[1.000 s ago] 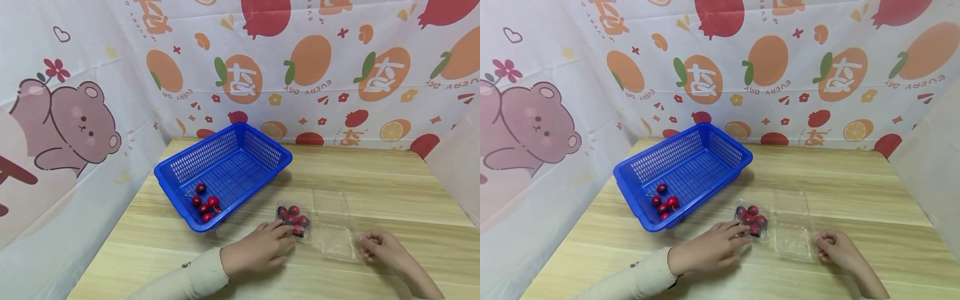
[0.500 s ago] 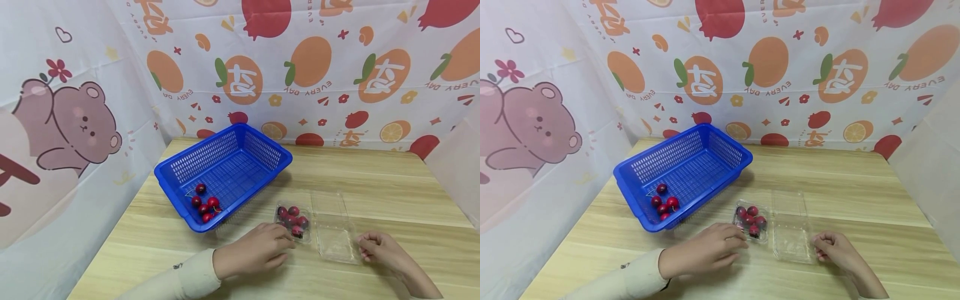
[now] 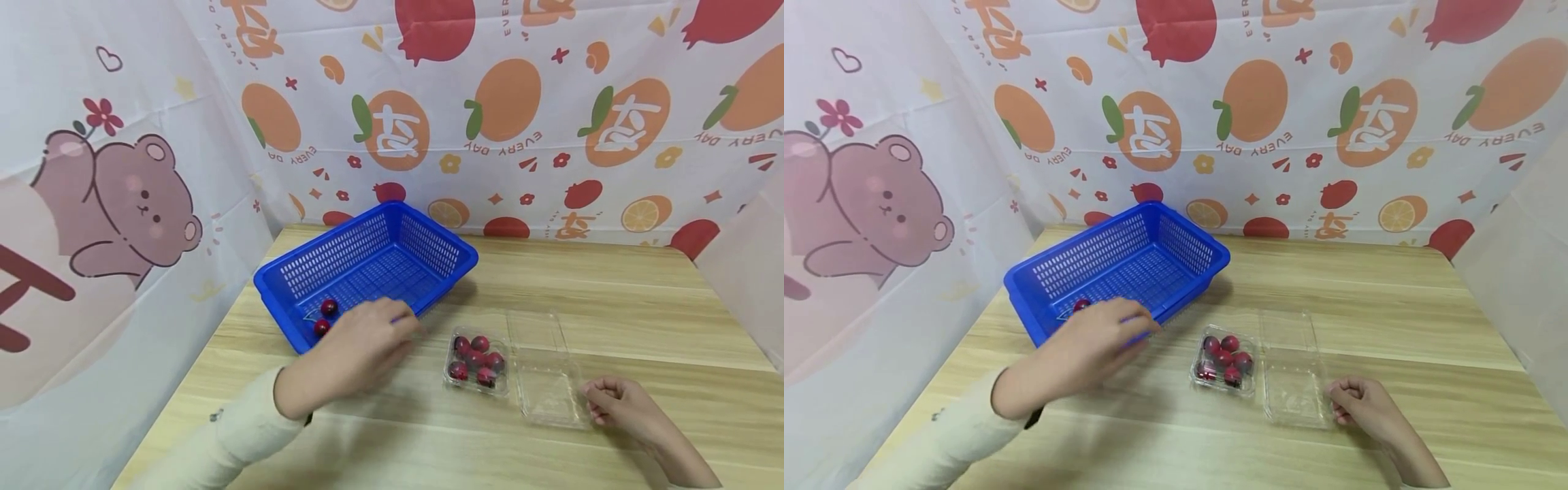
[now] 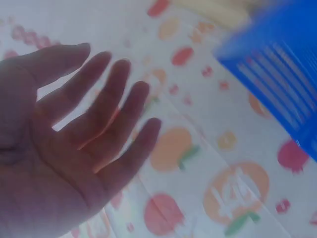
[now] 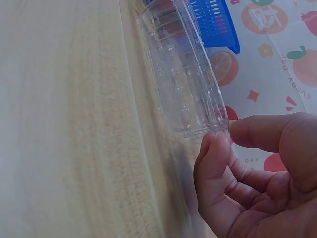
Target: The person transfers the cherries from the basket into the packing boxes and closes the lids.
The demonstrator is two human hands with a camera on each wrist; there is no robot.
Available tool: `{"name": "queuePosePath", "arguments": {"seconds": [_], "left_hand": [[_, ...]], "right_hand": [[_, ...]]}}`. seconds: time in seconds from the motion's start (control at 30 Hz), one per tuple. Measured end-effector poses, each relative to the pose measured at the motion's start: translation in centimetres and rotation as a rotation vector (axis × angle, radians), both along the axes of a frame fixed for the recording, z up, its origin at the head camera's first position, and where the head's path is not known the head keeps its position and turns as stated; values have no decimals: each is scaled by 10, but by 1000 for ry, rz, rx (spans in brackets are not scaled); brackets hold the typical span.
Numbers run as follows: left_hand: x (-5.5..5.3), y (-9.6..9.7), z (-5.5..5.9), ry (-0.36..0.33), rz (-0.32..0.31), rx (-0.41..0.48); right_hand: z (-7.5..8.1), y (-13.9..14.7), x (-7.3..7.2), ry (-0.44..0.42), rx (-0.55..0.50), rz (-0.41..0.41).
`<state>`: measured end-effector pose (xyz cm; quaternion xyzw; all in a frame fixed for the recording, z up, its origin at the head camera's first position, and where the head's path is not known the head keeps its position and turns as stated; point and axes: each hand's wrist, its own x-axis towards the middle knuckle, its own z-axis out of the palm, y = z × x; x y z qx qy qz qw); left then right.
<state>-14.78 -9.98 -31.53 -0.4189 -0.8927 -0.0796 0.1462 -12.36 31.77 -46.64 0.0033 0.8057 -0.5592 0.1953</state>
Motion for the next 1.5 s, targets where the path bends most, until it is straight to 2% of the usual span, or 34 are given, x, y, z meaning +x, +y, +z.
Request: {"name": "queuePosePath", "arguments": {"seconds": [0.13,0.23,0.3,0.47,0.57,0.87,1.1,1.33,1.5], "left_hand": [[-23,-10,5,-21,111,-42],[-37,-14,2,-68,170,-99],[-44,-14,-1,-134,195,-153],[-56,-14,-8,-387,260,-327],[-62,-13,-10,-478,301,-403],[-77,-8,-13,-557,355,-560],[-85,-1,-24,-588,396,-670],[-91,-1,-35,-666,478,-678],[-97,-2,-44,-648,518,-707]], "right_hand": [[-1,0,1,-2,3,-18],[-1,-1,1,-1,7,-25],[-1,-2,1,-1,15,-38],[0,-2,1,13,32,-49],[1,-2,0,23,35,-50],[0,-1,0,42,26,-41],[-2,1,-2,70,26,11],[-5,2,-2,70,20,8],[-5,1,-3,52,27,-11]]}}
